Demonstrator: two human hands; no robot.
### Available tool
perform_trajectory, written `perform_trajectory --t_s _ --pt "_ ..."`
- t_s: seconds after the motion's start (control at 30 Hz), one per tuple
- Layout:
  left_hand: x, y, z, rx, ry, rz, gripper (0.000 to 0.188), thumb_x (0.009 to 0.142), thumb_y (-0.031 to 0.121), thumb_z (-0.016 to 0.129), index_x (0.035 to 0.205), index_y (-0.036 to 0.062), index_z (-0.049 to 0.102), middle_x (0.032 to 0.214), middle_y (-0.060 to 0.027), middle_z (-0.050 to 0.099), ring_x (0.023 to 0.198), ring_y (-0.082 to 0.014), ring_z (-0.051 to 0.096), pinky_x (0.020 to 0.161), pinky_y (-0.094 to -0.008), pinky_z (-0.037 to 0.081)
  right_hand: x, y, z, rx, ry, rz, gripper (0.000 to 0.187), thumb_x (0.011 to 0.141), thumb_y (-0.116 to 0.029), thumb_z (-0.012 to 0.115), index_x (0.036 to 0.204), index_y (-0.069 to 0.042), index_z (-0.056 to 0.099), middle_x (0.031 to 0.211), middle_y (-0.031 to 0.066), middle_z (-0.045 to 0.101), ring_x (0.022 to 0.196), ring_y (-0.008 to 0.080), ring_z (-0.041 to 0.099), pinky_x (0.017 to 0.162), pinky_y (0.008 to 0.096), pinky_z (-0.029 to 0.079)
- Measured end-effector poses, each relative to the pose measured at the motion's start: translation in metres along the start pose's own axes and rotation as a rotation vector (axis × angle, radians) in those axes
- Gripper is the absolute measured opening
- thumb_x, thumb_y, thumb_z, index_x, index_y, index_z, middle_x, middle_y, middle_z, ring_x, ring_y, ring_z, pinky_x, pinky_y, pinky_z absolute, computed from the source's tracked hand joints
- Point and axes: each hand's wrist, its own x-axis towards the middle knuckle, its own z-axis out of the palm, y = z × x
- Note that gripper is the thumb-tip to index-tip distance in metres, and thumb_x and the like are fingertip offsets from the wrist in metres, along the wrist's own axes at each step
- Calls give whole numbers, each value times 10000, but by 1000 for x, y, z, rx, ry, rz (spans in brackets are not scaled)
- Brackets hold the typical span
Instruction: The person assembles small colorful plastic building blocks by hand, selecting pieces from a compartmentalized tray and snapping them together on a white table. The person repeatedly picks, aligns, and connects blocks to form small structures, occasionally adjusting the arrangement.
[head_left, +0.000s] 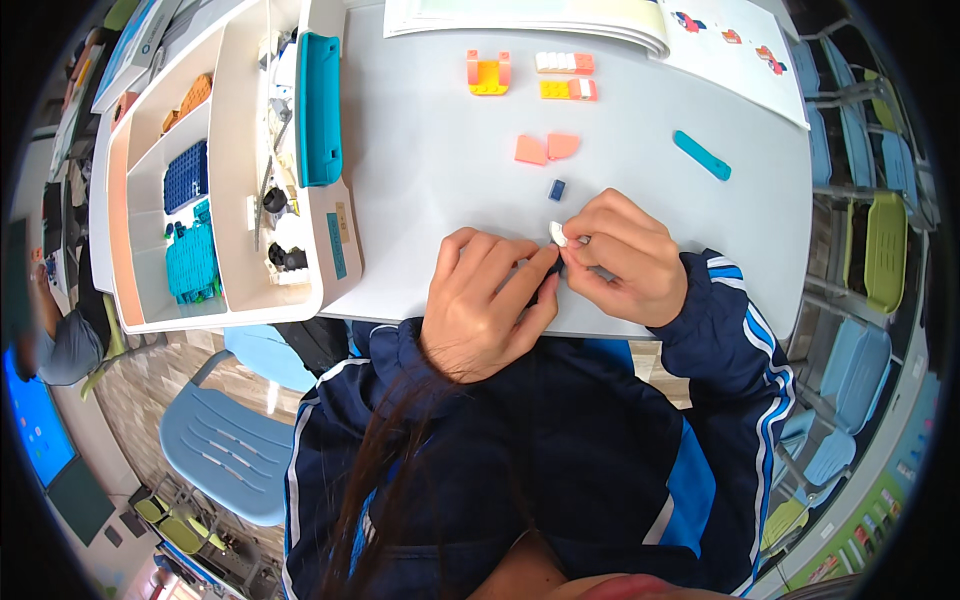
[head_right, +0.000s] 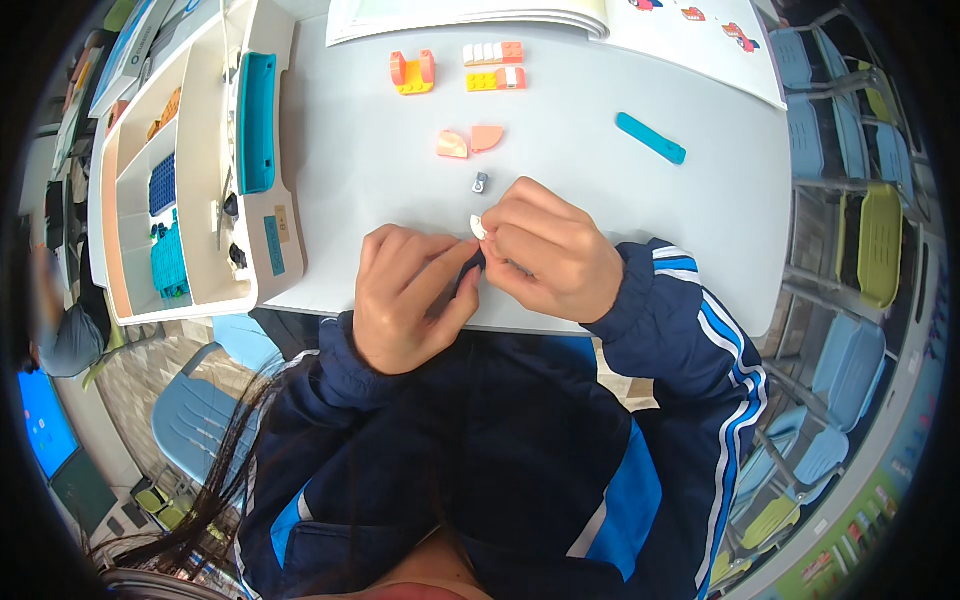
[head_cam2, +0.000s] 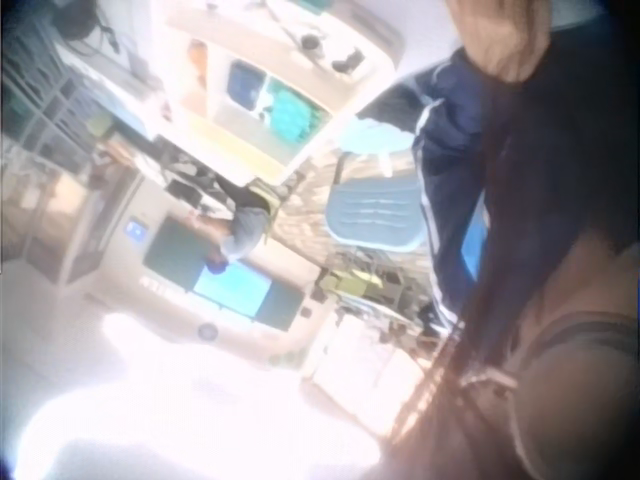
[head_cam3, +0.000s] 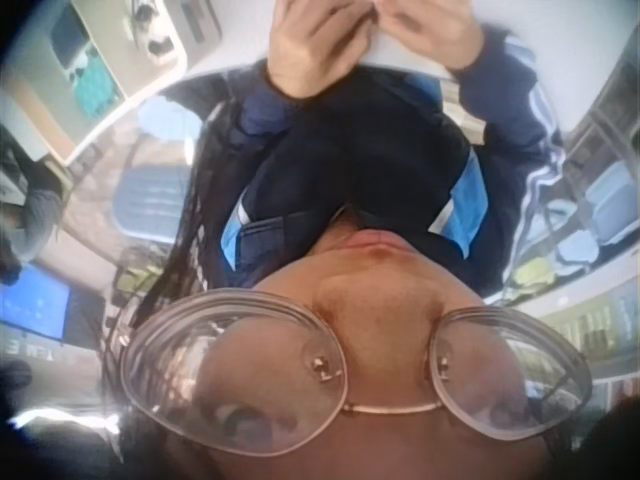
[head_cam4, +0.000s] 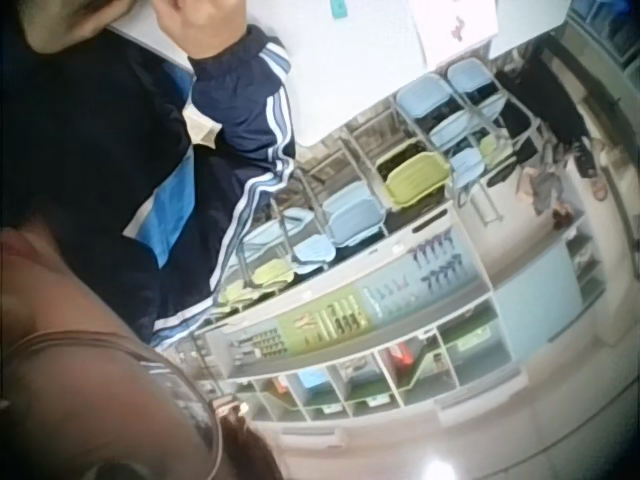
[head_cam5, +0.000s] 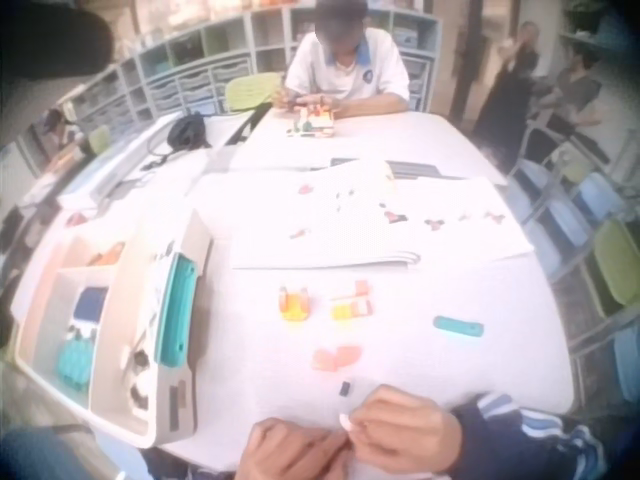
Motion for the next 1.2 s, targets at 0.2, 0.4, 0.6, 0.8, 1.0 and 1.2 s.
perform_trajectory --t_s 0.2,0.4,0.6,0.8,1.0,1.2 --pt "-1 1 -3 19 31 -106 347 710 31 807 1050 43 739 990 -63 669 880 -257 591 842 -378 419 1 -3 1 -17 -14 10 195 714 130 778 806 50 625 910 158 667 766 291 612 628 336 502" --pt "-9 -4 -1 70 102 -135 357 727 19 786 1081 45 747 983 -66 662 881 -256 587 833 -371 415 6 7 -17 -76 25 138 217 777 12 814 976 26 730 1014 160 704 853 302 663 741 350 547" --pt "-8 -3 -4 9 82 -181 349 745 38 814 1088 50 748 1009 -78 650 895 -262 587 842 -368 427 12 10 -5 -228 70 316 281 793 -69 841 1055 -15 757 1077 137 719 983 292 662 836 349 540" --pt "-8 -5 -6 -27 74 -249 322 756 45 838 1064 46 742 1026 -93 645 930 -276 594 844 -369 444 13 5 -5 -240 14 316 334 740 -95 883 1042 -24 761 1077 113 710 1005 287 645 843 351 534" --pt "-11 -8 -3 3 133 -253 296 750 36 837 1032 50 748 1029 -86 648 964 -285 587 853 -371 435 14 5 1 -237 -11 308 325 715 -83 887 1013 -33 768 1025 87 697 975 270 636 808 341 528" --pt "-10 -7 -3 66 124 -270 312 734 46 844 1032 72 758 1014 -60 648 980 -268 573 918 -380 380 13 5 1 -231 4 309 289 740 -55 854 1013 -18 769 1047 96 694 953 272 631 793 332 519"
